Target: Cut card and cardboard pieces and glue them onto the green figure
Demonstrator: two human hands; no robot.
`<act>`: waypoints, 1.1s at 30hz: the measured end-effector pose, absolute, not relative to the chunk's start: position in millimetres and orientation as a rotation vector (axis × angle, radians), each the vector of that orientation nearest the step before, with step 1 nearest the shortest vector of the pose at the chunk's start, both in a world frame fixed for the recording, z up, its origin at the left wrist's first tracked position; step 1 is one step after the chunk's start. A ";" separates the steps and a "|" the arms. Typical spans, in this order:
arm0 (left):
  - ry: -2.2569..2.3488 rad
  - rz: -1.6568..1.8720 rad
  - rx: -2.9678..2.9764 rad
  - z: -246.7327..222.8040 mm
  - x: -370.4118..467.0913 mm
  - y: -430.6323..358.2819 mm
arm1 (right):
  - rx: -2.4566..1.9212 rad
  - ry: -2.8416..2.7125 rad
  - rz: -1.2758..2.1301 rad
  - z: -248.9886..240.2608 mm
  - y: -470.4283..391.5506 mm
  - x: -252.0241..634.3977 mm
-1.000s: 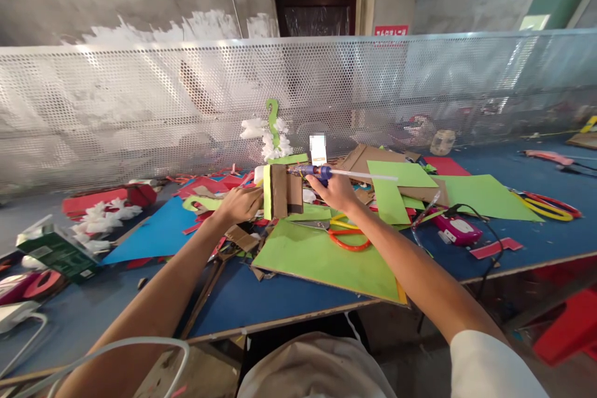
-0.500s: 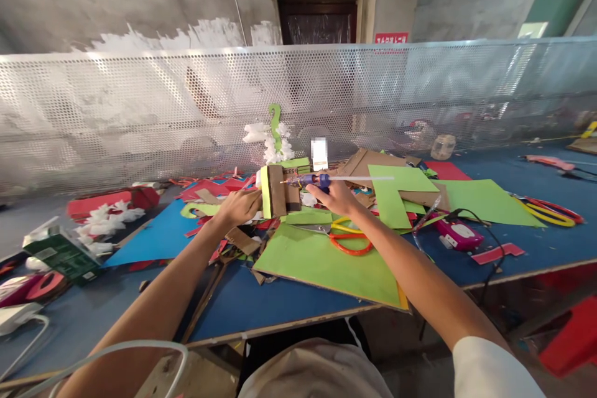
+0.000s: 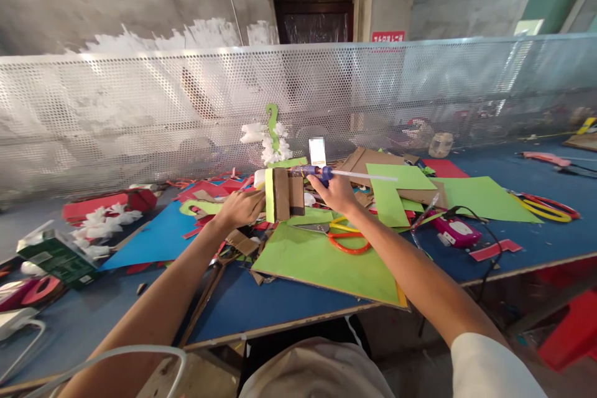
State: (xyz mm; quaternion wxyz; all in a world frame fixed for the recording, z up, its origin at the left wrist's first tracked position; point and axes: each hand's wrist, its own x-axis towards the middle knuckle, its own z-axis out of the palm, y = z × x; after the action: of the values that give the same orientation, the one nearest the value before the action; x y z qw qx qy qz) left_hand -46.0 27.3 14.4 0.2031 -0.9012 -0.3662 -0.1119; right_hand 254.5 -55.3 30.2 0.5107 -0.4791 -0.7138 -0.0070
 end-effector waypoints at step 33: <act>-1.073 -0.319 -2.518 13.8 -44.2 27.2 | -1.146 -1.662 0.009 29.1 -53.9 252.1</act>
State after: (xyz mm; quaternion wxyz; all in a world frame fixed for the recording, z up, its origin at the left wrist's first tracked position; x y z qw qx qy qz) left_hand -44.2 27.2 13.8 0.1915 -0.8969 -0.3821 -0.1138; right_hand 252.1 -53.9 29.1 0.5321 -0.4807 -0.6969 0.0040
